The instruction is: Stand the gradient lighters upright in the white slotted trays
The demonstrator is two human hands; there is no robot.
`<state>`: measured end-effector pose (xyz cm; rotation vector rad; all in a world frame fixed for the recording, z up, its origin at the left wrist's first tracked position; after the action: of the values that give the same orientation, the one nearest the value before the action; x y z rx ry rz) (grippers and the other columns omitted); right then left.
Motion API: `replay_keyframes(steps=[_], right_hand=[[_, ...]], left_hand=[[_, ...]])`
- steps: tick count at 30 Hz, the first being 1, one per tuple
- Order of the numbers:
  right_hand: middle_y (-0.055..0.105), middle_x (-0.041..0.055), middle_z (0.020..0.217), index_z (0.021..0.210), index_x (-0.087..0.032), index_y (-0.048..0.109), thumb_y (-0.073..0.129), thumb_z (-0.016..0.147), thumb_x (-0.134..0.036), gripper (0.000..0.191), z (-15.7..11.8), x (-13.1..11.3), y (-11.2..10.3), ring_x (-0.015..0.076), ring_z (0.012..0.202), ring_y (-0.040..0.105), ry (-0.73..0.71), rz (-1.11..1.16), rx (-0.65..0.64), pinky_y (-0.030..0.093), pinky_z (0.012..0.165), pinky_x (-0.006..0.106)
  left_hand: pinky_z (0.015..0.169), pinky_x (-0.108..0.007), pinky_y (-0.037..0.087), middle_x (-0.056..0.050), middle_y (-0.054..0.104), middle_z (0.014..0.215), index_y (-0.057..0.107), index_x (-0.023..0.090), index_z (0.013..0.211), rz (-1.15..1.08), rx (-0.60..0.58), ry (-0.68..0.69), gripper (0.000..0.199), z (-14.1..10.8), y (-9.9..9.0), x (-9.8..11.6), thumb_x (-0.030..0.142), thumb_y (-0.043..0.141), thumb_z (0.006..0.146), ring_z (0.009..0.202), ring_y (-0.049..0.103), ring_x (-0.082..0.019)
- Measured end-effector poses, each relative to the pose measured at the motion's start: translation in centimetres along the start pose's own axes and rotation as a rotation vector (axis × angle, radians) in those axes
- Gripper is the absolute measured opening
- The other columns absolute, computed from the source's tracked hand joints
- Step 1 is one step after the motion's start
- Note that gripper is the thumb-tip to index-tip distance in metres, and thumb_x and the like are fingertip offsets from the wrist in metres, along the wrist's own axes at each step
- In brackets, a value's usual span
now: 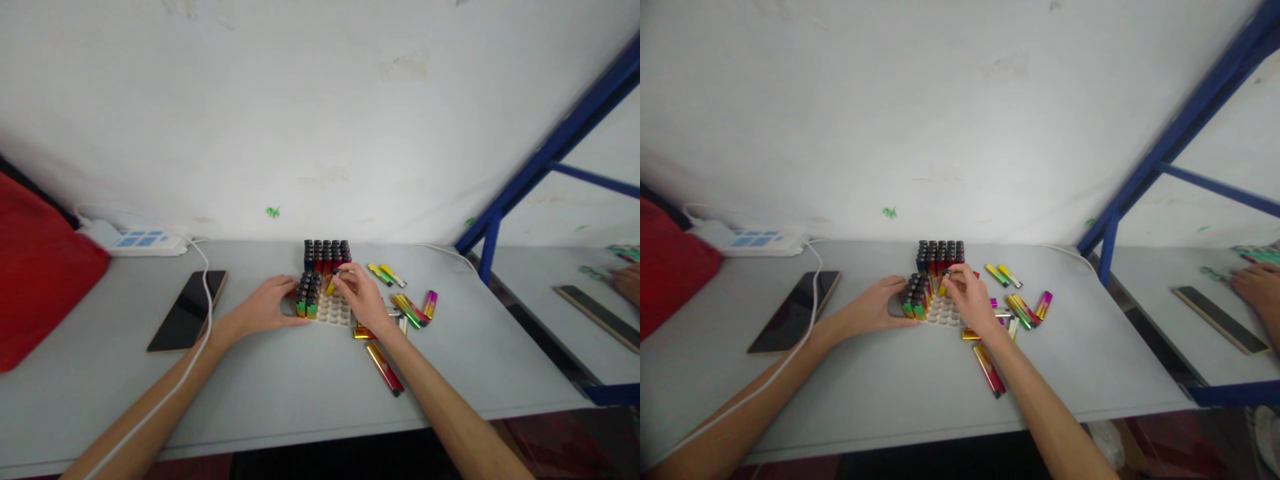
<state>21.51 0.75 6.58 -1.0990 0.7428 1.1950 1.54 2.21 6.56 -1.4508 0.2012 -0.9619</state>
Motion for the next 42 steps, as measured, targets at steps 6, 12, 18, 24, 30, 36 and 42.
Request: replay_keyframes(steps=[6, 12, 18, 24, 30, 36, 42], right_hand=[[0.079, 0.0122, 0.123, 0.132, -0.026, 0.055, 0.059, 0.110, -0.036, 0.024, 0.1, -0.7, 0.9, 0.0261, 0.111, 0.081, -0.143, -0.154, -0.064, 0.067, 0.094, 0.043], [0.081, 0.0101, 0.114, 0.130, -0.024, 0.062, 0.060, 0.112, -0.031, 0.019, 0.0, -2.1, 2.1, 0.0262, 0.108, 0.080, -0.240, -0.319, -0.181, 0.064, 0.099, 0.043], [0.082, 0.0135, 0.113, 0.122, -0.021, 0.073, 0.052, 0.116, -0.036, 0.027, 0.7, -1.9, -6.4, 0.0297, 0.105, 0.077, -0.177, -0.619, 0.108, 0.059, 0.101, 0.045], [0.080, 0.0173, 0.117, 0.115, -0.022, 0.079, 0.068, 0.104, -0.025, 0.016, 0.1, 4.2, -11.4, 0.0333, 0.109, 0.071, 0.171, -1.104, 0.115, 0.055, 0.095, 0.044], [0.077, 0.0191, 0.111, 0.111, -0.020, 0.076, 0.053, 0.112, -0.032, 0.026, 0.4, 3.4, -10.0, 0.0333, 0.107, 0.071, 0.113, -0.928, 0.144, 0.054, 0.095, 0.044], [0.065, -0.0010, 0.072, 0.094, -0.026, 0.062, 0.037, 0.116, -0.064, 0.051, 0.6, 0.9, -9.3, 0.0199, 0.065, 0.061, 0.085, -0.342, 0.215, 0.048, 0.072, 0.034], [0.055, -0.0057, 0.065, 0.111, -0.021, 0.081, 0.082, 0.089, -0.068, 0.052, 0.5, -0.4, -7.9, 0.0164, 0.060, 0.046, 0.121, 0.040, 0.217, 0.039, 0.059, 0.032]], left_hand=[[0.102, -0.046, 0.059, -0.012, 0.079, 0.114, 0.076, 0.021, 0.108, 0.000, 0.003, 0.003, 0.059, 0.0, 0.0, 0.0, 0.072, 0.089, 0.080, 0.110, 0.074, -0.036], [0.104, -0.046, 0.059, -0.012, 0.080, 0.115, 0.077, 0.022, 0.108, 0.003, 0.008, 0.008, 0.060, 0.0, 0.0, -0.1, 0.073, 0.089, 0.079, 0.113, 0.074, -0.037], [0.103, -0.047, 0.060, -0.014, 0.080, 0.116, 0.077, 0.021, 0.106, 0.001, 0.007, -0.012, 0.061, 0.0, 0.0, -0.1, 0.075, 0.087, 0.079, 0.112, 0.075, -0.038], [0.102, -0.049, 0.060, -0.014, 0.080, 0.115, 0.077, 0.022, 0.106, -0.010, 0.018, -0.012, 0.063, -0.1, -0.2, -0.1, 0.078, 0.086, 0.079, 0.111, 0.074, -0.039], [0.103, -0.049, 0.060, -0.013, 0.079, 0.114, 0.077, 0.022, 0.106, -0.006, 0.015, -0.008, 0.062, 0.0, -0.1, -0.1, 0.078, 0.086, 0.079, 0.111, 0.074, -0.038], [0.103, -0.048, 0.060, -0.013, 0.079, 0.115, 0.077, 0.023, 0.106, -0.004, 0.011, -0.021, 0.062, 0.0, -0.1, 0.0, 0.077, 0.087, 0.078, 0.112, 0.074, -0.038], [0.103, -0.049, 0.060, -0.014, 0.079, 0.117, 0.076, 0.023, 0.107, -0.003, 0.002, -0.024, 0.061, 0.0, 0.0, -0.1, 0.075, 0.087, 0.079, 0.112, 0.074, -0.039]])
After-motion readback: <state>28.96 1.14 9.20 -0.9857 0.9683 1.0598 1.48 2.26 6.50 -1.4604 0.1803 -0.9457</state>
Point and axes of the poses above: each hand's wrist, its own z-axis towards the middle knuckle, its own y-axis out of the palm, x = y × z, the point moved 10 cm from there along z, towards the middle knuckle
